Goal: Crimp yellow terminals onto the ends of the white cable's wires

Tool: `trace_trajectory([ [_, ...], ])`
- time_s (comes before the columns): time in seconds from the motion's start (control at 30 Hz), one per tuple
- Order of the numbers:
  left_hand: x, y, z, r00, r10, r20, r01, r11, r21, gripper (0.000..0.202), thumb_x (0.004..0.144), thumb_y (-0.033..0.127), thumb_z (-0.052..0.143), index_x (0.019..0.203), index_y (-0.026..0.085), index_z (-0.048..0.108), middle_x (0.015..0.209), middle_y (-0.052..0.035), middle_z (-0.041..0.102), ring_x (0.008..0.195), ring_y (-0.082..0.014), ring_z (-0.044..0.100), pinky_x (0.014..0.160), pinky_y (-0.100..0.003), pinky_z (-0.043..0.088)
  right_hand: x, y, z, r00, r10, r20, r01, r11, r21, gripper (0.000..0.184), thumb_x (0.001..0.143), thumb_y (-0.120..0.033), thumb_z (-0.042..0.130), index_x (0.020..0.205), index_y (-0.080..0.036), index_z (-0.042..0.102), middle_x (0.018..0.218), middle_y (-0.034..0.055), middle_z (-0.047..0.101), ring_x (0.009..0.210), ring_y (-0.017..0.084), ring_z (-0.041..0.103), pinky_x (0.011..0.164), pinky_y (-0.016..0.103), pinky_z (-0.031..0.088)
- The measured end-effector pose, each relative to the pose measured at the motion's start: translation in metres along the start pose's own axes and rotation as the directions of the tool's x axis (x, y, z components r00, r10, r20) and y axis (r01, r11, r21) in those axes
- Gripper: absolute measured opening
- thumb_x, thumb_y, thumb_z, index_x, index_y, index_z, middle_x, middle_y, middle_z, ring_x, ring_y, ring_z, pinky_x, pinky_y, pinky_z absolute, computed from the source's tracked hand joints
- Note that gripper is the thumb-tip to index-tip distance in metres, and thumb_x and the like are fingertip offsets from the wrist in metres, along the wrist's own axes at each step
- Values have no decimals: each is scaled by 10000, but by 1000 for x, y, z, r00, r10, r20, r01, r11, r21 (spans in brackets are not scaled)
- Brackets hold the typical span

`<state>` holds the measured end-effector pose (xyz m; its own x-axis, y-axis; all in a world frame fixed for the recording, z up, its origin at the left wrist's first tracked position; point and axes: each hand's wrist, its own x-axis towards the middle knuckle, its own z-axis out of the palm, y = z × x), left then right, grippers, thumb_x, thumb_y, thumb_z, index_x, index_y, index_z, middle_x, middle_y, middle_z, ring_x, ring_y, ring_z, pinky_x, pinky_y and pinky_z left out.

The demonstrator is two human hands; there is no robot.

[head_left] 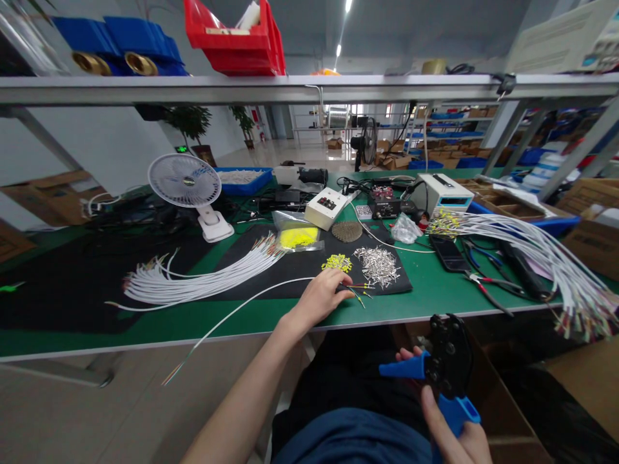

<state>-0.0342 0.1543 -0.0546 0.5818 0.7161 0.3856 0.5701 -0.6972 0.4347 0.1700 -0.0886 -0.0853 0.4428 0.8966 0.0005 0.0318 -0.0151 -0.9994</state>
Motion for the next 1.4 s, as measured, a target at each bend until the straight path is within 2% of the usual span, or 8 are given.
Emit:
trace_trajectory([
  [0.13,-3,-6,3,997,-78,4,78,995,60,156,1021,298,678,1024,142,694,1021,-49,713,929,-197,698,862,-386,595,3,-8,-1,993,111,32,-113,991,68,602,950,-668,656,1308,-198,765,1428,122,690,1422,360,548,1296,482,238],
  [0.3,6,-14,0,971,-226,-84,238,950,202,181,1062,280,599,1166,158,685,1174,-88,700,1085,-238,684,980,-463,570,5,-11,-5,990,109,85,-115,991,71,582,926,-677,684,1237,-199,803,1459,115,668,1469,378,484,1310,483,199],
  [0.63,31,-17,17,915,-403,-8,380,858,345,210,1025,328,667,1127,148,701,1178,-93,705,1085,-251,688,966,-478,578,6,-6,0,991,104,82,-108,993,40,568,913,-693,691,1195,-219,826,1432,121,687,1438,385,524,1306,506,208],
  [0.87,24,-9,8,888,-451,-86,459,868,188,235,1019,338,669,1152,145,683,1173,-92,693,1075,-256,680,962,-485,569,6,-9,0,981,157,118,-170,979,110,554,891,-690,720,1152,-217,840,1417,132,695,1456,392,502,1305,517,188],
  [1.1,-31,22,-8,859,-495,-131,455,855,-250,134,1018,282,626,1011,150,647,873,-21,661,765,-166,642,760,-326,560,9,1,8,945,286,156,-324,871,368,540,892,-604,772,1284,-232,761,1412,129,698,1396,374,573,1262,544,304],
  [1.2,-62,54,-6,867,-493,-77,407,788,-462,216,1053,328,561,1191,169,606,1023,-56,686,836,-150,662,736,-252,552,9,-1,15,927,326,183,-374,801,467,595,886,-553,811,1377,-245,677,1385,117,706,1311,347,642,1124,527,517],
  [1.27,-81,79,-4,879,-477,-29,381,736,-560,346,1083,350,510,1405,223,531,1111,-58,687,897,-147,672,758,-232,554,7,-3,18,915,333,226,-402,783,475,728,888,-524,825,1502,-245,551,1234,115,753,1072,296,740,857,449,669],
  [1.4,-107,122,2,887,-455,76,366,593,-717,316,1098,351,501,1385,302,625,1141,-43,680,988,-154,665,858,-235,533,1,-7,23,889,320,328,-434,818,377,843,942,-567,749,1618,-284,332,890,29,725,403,97,514,358,261,513],
])
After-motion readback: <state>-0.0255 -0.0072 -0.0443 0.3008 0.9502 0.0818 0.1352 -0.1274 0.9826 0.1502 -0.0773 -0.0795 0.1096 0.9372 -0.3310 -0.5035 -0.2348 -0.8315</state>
